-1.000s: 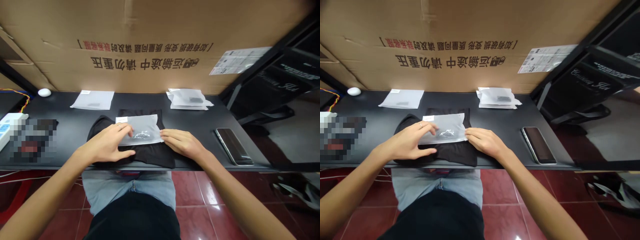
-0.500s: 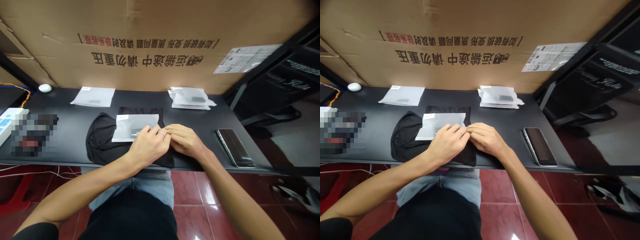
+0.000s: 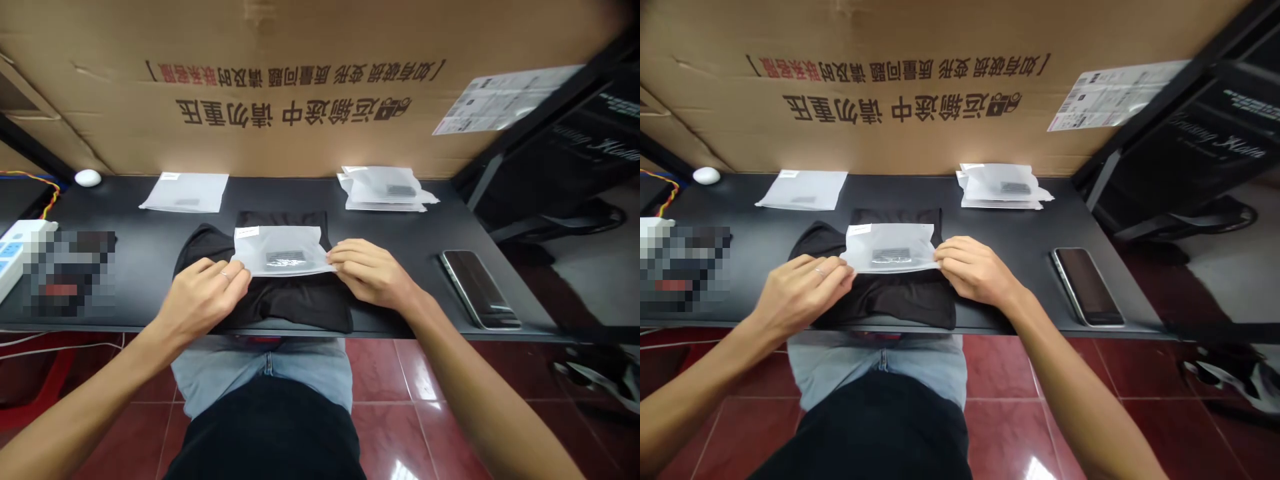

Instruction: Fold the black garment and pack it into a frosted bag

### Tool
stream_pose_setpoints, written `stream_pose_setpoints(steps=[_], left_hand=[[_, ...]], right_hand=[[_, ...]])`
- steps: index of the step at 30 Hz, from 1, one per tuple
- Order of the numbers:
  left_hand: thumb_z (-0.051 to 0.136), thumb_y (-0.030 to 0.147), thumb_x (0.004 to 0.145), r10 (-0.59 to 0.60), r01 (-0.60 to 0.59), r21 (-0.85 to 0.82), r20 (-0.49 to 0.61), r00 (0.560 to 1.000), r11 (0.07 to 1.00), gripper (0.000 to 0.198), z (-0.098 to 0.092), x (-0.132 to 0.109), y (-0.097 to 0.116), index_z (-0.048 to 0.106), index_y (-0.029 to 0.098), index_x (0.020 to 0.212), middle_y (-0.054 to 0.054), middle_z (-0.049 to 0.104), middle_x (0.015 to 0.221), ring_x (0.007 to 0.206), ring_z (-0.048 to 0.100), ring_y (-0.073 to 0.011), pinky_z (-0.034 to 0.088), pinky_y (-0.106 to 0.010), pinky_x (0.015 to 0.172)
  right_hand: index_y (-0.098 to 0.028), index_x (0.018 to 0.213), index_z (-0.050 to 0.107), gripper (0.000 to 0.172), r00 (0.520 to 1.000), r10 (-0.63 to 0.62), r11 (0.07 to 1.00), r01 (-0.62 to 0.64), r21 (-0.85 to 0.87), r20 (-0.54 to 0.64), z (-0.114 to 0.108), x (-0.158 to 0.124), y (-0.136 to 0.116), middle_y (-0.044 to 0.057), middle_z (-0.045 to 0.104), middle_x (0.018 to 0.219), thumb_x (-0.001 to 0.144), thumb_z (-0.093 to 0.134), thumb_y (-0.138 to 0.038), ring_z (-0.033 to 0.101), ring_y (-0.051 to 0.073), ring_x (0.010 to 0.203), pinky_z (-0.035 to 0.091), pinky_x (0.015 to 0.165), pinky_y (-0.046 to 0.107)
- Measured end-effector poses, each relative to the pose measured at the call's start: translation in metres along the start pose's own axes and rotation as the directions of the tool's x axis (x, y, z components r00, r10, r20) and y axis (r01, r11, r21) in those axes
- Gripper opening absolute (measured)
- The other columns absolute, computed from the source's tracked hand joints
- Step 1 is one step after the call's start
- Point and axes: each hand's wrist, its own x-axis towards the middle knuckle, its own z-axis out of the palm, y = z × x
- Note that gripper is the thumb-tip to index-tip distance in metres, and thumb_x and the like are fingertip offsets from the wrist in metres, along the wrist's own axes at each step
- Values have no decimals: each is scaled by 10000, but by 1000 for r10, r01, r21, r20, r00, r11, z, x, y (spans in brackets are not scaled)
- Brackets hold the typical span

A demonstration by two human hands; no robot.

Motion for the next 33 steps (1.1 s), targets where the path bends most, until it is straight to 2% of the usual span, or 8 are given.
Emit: stream_pose_setpoints(steps=[6,9,12,14,20,26,30,33], left_hand=[[668,200,1075,-69,69,3,35,997,998,107,-6,-25,-19,714,253,993,-38,817,1055,797,734,-222,474,-421,740],[675,270,1080,-103,105,-43,37,994,994,58,-4,-20,-14,725,243,1066,-66,818,1122,879,756,-240,505,-417,758],[716,409,1069,-145,144,-135,1,989,980,203,-2,-6,-5,733,232,1167,-90,807,1177,986,762,-263,544,-409,793],[705,445,1082,-125,122,-150,-7,992,981,228,0,6,1,742,226,1135,-91,803,1150,980,750,-265,545,-414,793],[548,283,1162,-36,39,-33,62,997,999,296,5,32,6,720,210,932,-72,762,932,871,708,-257,480,-437,775],[602,349,1150,55,-42,-104,118,991,994,229,4,37,6,719,213,1008,-91,767,990,954,720,-281,478,-443,814],[551,277,1168,56,-52,-51,99,994,997,244,7,35,6,715,213,999,-73,771,976,909,713,-256,468,-432,778],[515,242,1179,44,-43,-15,53,998,999,282,8,36,7,700,201,970,-64,758,945,860,708,-240,471,-417,741]], right_hand=[[-247,1058,772,164,1000,3,999,-3,49,6,1,0,0,72,849,1089,1048,693,-103,812,279,1094,680,993,489],[-258,1054,782,165,1000,25,998,-24,55,-7,1,0,1,65,852,1082,1050,699,-115,817,278,1091,681,994,488],[-265,1055,789,164,999,35,998,-34,62,-15,0,-1,1,57,856,1075,1046,712,-121,824,277,1085,683,992,486],[-265,1053,787,164,999,36,997,-36,63,-8,0,-2,1,56,857,1077,1044,715,-117,825,278,1087,683,994,484],[-262,1082,766,174,999,31,999,-32,38,14,-5,0,-4,64,854,1106,1038,714,-102,822,279,1086,673,990,490],[-272,1115,782,173,997,66,998,-67,14,35,-8,4,-8,68,855,1141,1055,701,-132,819,279,1094,662,1018,500],[-263,1125,764,174,999,34,999,-34,8,35,-7,3,-4,67,855,1125,1056,702,-115,824,277,1073,671,990,503],[-264,1234,760,232,1000,19,1000,-19,-22,-4,-11,5,-9,90,853,1179,1022,789,-175,824,313,1106,683,994,546]])
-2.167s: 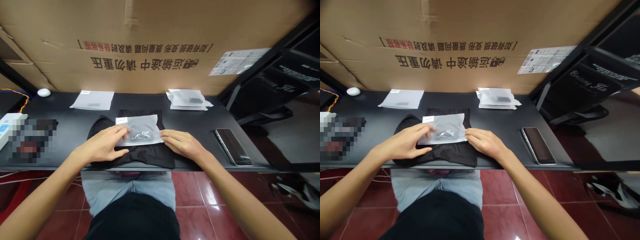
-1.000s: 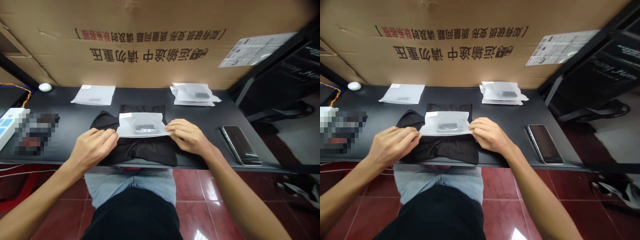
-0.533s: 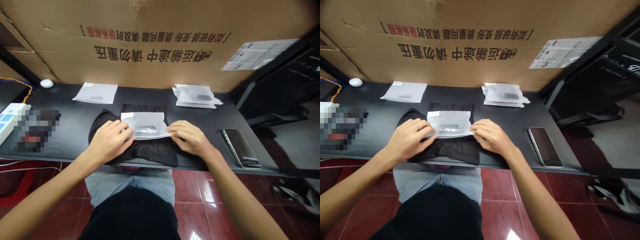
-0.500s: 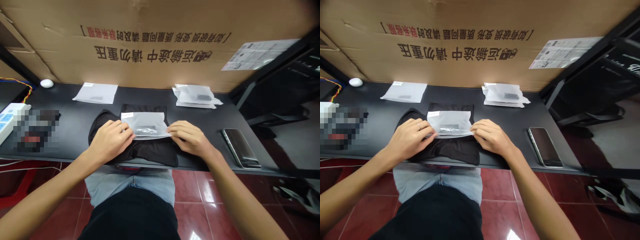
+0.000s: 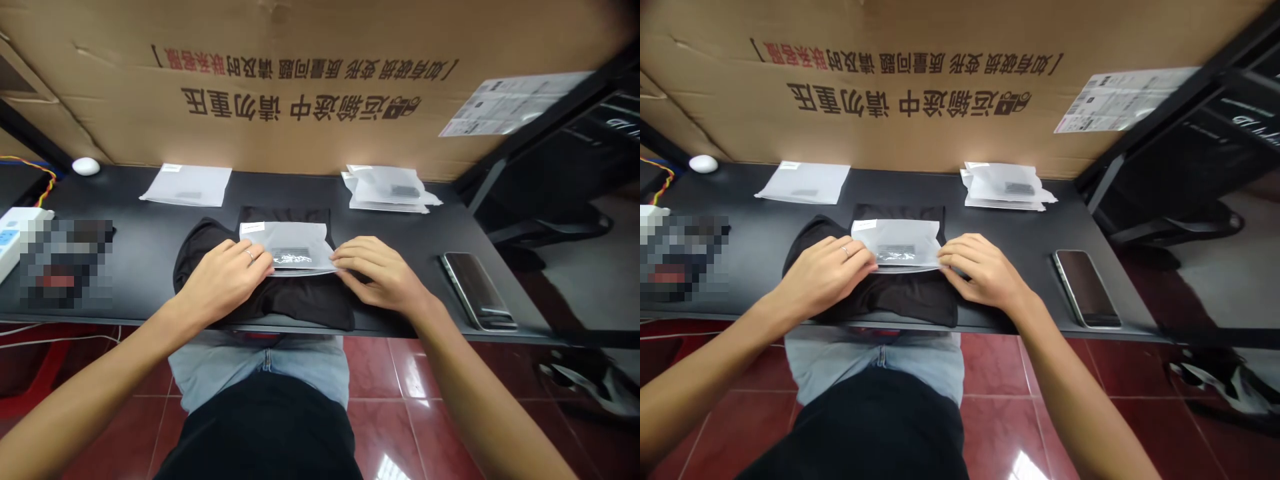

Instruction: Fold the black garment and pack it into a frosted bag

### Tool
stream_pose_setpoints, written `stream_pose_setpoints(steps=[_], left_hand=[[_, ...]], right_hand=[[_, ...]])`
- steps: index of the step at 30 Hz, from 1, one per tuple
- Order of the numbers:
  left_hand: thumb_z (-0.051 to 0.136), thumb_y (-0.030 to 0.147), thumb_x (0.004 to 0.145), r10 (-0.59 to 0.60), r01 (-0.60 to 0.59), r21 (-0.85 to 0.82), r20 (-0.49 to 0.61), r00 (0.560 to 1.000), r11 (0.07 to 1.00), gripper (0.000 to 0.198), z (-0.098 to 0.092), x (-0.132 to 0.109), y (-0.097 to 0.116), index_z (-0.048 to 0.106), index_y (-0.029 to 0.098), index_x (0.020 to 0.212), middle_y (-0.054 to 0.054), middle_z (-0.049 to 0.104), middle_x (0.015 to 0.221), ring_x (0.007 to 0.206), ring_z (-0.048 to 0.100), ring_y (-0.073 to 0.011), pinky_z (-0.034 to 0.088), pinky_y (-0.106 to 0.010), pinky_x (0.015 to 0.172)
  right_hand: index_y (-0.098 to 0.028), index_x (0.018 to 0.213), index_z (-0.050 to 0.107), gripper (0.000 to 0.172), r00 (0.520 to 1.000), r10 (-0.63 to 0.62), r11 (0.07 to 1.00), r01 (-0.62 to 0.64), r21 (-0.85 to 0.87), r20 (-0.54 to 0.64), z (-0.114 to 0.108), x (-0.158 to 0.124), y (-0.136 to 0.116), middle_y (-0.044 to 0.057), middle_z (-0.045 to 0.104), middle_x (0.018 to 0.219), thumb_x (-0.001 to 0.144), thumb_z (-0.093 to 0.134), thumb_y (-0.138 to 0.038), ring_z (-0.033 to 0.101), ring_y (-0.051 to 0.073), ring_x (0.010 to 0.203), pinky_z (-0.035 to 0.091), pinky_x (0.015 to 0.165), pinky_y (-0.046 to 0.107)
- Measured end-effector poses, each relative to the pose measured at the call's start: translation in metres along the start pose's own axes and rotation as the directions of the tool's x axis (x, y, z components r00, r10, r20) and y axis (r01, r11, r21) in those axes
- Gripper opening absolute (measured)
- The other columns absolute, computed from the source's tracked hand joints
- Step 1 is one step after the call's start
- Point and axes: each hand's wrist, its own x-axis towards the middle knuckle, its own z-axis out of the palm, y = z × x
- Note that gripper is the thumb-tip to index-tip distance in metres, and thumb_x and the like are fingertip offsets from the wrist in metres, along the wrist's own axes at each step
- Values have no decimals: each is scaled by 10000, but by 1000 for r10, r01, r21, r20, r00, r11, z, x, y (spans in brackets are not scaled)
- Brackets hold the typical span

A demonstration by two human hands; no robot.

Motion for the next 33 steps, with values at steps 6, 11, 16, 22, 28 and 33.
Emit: stream_pose_setpoints(steps=[6,11,16,22,28,33], left_hand=[[504,290,1194,-110,104,-49,-145,983,993,286,-1,13,1,689,208,992,-57,785,979,881,748,-215,536,-359,780],[510,321,1184,-162,140,-150,-147,976,979,260,-1,19,2,694,213,1036,-72,795,1014,936,771,-229,566,-361,832],[621,428,1118,-273,254,-341,-8,962,905,210,-7,3,-4,700,235,1143,-45,801,996,920,772,-238,579,-370,844],[660,563,1068,-572,702,-616,449,686,358,367,4,-13,-34,703,266,1279,-3,796,774,655,776,-230,621,-351,640],[902,547,884,-503,632,-766,595,626,-120,561,20,-1,-42,759,208,1307,-51,829,833,774,814,-236,715,-399,769],[956,516,828,-553,502,-852,492,672,-148,514,27,8,-46,826,184,1199,-89,843,1005,825,756,-201,638,-334,762]], right_hand=[[-261,1505,705,493,995,-95,988,90,-127,-34,1,27,-60,91,826,1385,1052,678,-68,819,275,1230,714,1045,406],[-114,1462,726,415,978,-44,913,122,-390,202,41,62,-95,183,796,1415,1082,573,-46,777,327,1305,687,1102,461],[-28,1329,754,316,945,197,856,-37,-516,260,71,64,-97,236,817,1109,1046,612,-26,805,337,929,685,825,453],[-125,1165,795,292,961,161,833,-10,-553,226,73,58,-96,148,815,990,1066,545,-13,749,284,884,629,754,398],[-96,1267,793,290,993,10,839,55,-541,116,63,56,-85,167,830,1094,1088,569,-52,763,289,982,664,846,401],[-115,1357,787,329,970,-242,882,221,-416,2,35,55,-86,133,829,1129,1068,638,-65,771,292,1143,714,1021,440]])
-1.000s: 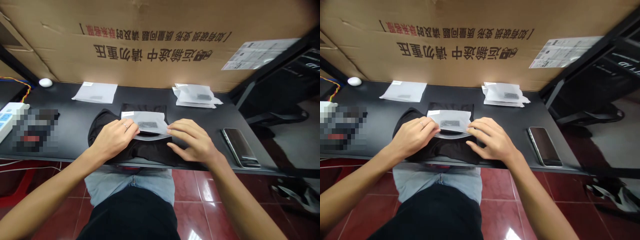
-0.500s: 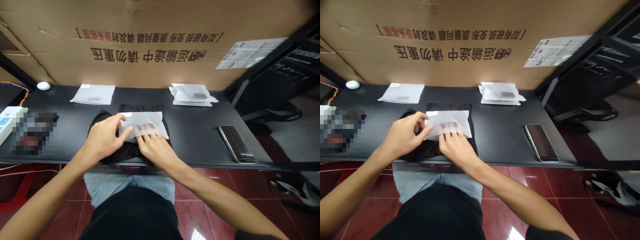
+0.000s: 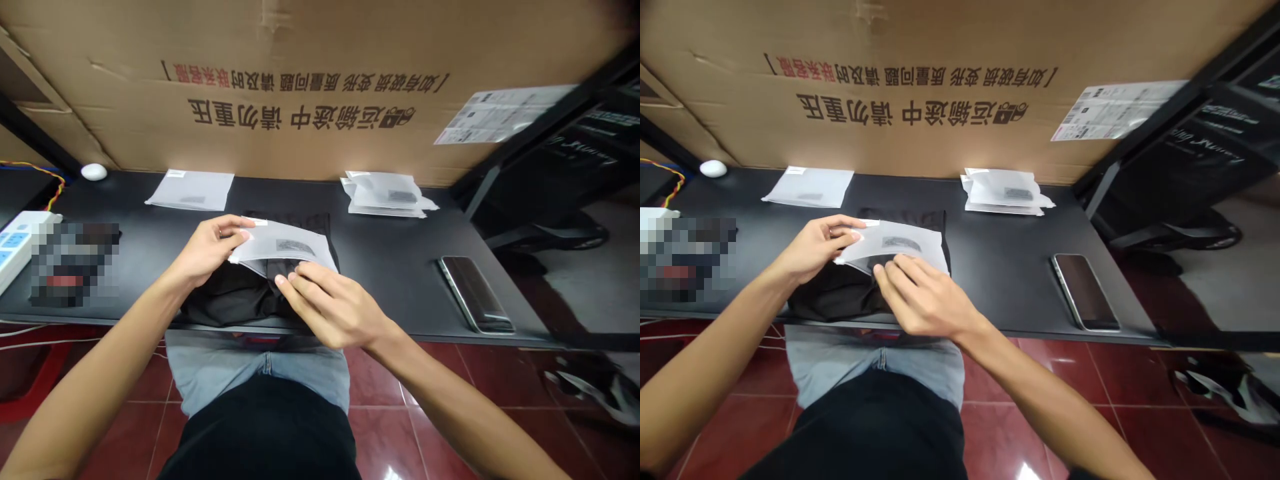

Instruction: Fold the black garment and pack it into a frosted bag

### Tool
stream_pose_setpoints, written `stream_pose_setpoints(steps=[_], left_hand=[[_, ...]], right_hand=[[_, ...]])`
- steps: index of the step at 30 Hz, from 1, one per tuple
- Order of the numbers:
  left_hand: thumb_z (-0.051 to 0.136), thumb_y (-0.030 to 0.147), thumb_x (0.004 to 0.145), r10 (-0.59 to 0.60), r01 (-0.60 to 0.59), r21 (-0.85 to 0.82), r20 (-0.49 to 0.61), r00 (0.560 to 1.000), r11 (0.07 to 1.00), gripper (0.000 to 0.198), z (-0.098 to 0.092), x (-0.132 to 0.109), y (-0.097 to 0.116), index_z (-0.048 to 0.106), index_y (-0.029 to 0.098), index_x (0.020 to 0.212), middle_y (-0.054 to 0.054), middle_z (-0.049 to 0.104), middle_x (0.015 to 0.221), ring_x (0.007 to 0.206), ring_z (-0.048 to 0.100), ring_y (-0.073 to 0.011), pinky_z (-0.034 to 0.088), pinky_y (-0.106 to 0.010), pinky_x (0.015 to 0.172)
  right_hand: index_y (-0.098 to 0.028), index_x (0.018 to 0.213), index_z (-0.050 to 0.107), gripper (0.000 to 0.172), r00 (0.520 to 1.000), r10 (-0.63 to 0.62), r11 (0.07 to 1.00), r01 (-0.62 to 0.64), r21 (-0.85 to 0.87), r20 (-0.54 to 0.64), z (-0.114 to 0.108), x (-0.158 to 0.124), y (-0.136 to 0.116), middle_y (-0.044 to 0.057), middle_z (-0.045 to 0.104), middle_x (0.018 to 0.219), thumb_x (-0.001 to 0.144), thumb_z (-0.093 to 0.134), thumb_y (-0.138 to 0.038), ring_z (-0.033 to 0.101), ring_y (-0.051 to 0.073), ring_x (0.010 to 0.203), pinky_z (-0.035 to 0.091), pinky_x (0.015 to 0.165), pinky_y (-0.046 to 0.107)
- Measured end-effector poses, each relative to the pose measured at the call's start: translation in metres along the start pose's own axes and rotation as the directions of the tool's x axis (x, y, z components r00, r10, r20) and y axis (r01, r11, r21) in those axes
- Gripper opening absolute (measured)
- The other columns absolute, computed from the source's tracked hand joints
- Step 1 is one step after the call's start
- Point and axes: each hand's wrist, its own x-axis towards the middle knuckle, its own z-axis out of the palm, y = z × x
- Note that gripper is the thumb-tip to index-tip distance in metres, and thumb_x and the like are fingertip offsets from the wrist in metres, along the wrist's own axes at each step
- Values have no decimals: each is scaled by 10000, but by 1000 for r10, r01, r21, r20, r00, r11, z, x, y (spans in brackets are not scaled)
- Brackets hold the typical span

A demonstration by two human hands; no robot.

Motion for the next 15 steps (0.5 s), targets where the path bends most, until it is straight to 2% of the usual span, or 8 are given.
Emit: stream_pose_setpoints(steps=[3,5,7,9,12,15], left_hand=[[950,526,834,151,-151,4,-90,984,988,484,-10,10,-1,849,190,1167,-109,831,1144,945,745,-216,601,-321,826],[932,522,852,196,-194,29,-126,972,981,457,-22,18,-1,849,199,1165,-109,817,1189,1006,736,-228,594,-317,851],[901,513,881,190,-186,46,-139,972,982,451,-35,24,-2,834,218,1217,-102,804,1186,984,729,-224,598,-310,808],[870,510,906,139,-135,38,-142,980,990,502,-45,27,-5,793,259,1334,-86,792,1146,922,727,-219,607,-305,734],[893,494,882,76,-71,46,-127,989,996,636,-50,28,-12,724,305,1466,-76,786,1119,869,737,-215,615,-301,684],[957,456,804,141,-127,108,-134,981,986,635,-49,31,-16,778,247,1376,-120,782,1306,923,767,-210,637,-319,789]], right_hand=[[-43,1265,819,279,979,-127,984,145,107,-160,-20,-4,4,101,795,1008,990,775,-60,776,286,1108,716,1102,459],[-77,1170,859,236,958,-197,966,226,125,-209,-30,-11,8,73,777,980,937,840,-46,780,274,1104,702,1159,466],[-149,1105,882,221,954,-216,959,247,137,-206,-36,-20,15,51,775,992,929,838,-23,784,261,1128,701,1171,466],[-185,1120,883,257,968,-180,965,208,157,-177,-36,-32,24,51,787,1037,955,797,-8,786,264,1169,706,1159,479],[-199,1267,849,339,984,-82,979,109,172,-157,-28,-52,40,66,815,1103,1007,743,-8,787,272,1187,703,1131,523],[-253,1442,783,443,985,42,990,-18,142,-168,-15,-70,54,66,845,1137,1063,702,-38,779,253,1101,692,1058,516]])
